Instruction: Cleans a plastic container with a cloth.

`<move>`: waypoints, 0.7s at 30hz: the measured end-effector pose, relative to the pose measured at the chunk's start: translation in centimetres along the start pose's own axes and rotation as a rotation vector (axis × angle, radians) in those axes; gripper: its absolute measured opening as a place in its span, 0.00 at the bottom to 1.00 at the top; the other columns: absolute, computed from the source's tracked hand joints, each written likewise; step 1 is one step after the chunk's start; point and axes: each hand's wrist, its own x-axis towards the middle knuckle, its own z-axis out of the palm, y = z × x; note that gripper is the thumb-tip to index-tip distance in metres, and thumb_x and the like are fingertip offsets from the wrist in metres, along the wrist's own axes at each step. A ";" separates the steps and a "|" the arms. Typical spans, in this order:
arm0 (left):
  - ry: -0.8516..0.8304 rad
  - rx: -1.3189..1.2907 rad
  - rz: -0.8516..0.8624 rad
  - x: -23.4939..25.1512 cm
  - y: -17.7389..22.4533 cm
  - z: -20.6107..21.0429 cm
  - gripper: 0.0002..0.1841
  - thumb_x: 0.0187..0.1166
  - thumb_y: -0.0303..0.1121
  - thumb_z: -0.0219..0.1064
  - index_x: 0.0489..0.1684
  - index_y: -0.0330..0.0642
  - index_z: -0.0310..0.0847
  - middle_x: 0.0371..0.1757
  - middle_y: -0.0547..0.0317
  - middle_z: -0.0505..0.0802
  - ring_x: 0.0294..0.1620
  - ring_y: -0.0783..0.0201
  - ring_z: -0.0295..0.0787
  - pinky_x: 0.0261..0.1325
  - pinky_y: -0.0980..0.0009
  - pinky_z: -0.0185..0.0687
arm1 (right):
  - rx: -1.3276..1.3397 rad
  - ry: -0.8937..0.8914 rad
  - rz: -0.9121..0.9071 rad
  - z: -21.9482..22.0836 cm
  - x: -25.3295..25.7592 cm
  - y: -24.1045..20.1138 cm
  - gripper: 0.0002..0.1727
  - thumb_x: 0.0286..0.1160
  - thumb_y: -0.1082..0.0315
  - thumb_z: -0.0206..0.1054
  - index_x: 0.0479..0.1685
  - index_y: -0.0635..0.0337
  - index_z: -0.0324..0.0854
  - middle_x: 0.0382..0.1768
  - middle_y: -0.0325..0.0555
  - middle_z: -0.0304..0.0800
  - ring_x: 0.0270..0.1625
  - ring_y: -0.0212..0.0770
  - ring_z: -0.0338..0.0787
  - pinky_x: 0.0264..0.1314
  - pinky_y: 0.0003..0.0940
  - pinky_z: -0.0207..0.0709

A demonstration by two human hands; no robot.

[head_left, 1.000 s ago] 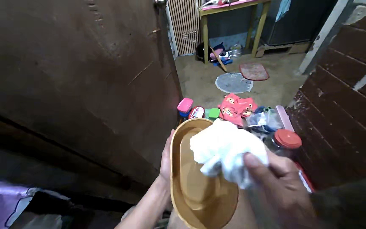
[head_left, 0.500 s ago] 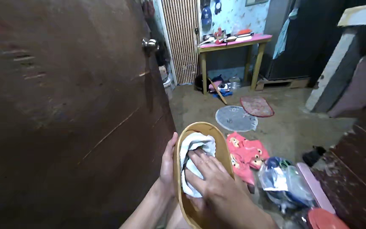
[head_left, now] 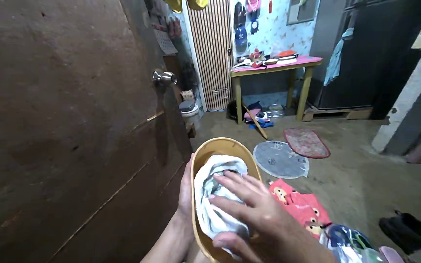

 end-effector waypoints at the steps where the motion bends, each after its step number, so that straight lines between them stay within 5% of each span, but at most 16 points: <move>1: -0.042 0.016 0.017 -0.6 0.4 0.2 0.28 0.92 0.58 0.42 0.52 0.54 0.88 0.47 0.64 0.96 0.52 0.74 0.92 0.57 0.74 0.88 | 0.096 0.120 -0.019 -0.3 0.1 0.1 0.24 0.83 0.42 0.63 0.60 0.50 0.91 0.69 0.46 0.89 0.77 0.47 0.82 0.79 0.55 0.74; 3: -0.089 0.021 0.046 -1.8 1.1 1.0 0.26 0.92 0.55 0.45 0.46 0.53 0.90 0.43 0.66 0.96 0.50 0.77 0.92 0.56 0.79 0.87 | 0.455 0.280 -0.021 -0.9 0.1 -0.1 0.19 0.85 0.50 0.64 0.51 0.58 0.87 0.52 0.43 0.92 0.61 0.36 0.88 0.65 0.37 0.83; 5: -0.068 0.047 0.074 -2.5 0.9 0.1 0.25 0.94 0.51 0.42 0.44 0.53 0.87 0.41 0.67 0.95 0.48 0.77 0.92 0.54 0.80 0.87 | 1.004 0.314 0.062 -1.4 -0.2 -0.9 0.19 0.88 0.47 0.57 0.45 0.54 0.81 0.38 0.37 0.84 0.47 0.31 0.86 0.55 0.31 0.81; 8: -0.098 -0.078 0.023 -2.4 -0.5 -2.2 0.28 0.89 0.60 0.48 0.63 0.50 0.86 0.55 0.55 0.94 0.60 0.65 0.91 0.63 0.63 0.88 | 1.625 0.322 0.208 -1.4 -1.2 -2.9 0.19 0.83 0.43 0.61 0.37 0.48 0.81 0.30 0.35 0.80 0.39 0.33 0.85 0.52 0.32 0.81; 12: -0.002 -0.122 -0.047 -7.4 -0.5 0.2 0.30 0.87 0.63 0.48 0.55 0.49 0.88 0.49 0.52 0.95 0.54 0.62 0.94 0.58 0.61 0.90 | 1.852 0.331 0.287 -0.5 -4.0 -6.6 0.18 0.84 0.46 0.59 0.38 0.51 0.80 0.32 0.36 0.79 0.41 0.33 0.84 0.53 0.30 0.79; 17: -0.053 -0.145 -0.066 -15.9 -0.7 -0.2 0.31 0.85 0.63 0.50 0.61 0.49 0.88 0.53 0.50 0.95 0.57 0.61 0.93 0.61 0.60 0.89 | 1.919 0.411 0.370 0.8 -8.9 -13.2 0.04 0.73 0.63 0.63 0.39 0.52 0.78 0.33 0.38 0.79 0.41 0.35 0.85 0.52 0.31 0.79; 21: -0.073 -0.143 -0.067 -23.5 -0.9 0.4 0.30 0.86 0.62 0.51 0.62 0.48 0.87 0.54 0.51 0.94 0.58 0.62 0.93 0.62 0.61 0.89 | 1.975 0.420 0.398 2.2 -12.9 -19.5 0.07 0.69 0.72 0.65 0.43 0.55 0.77 0.34 0.42 0.81 0.41 0.37 0.86 0.52 0.32 0.81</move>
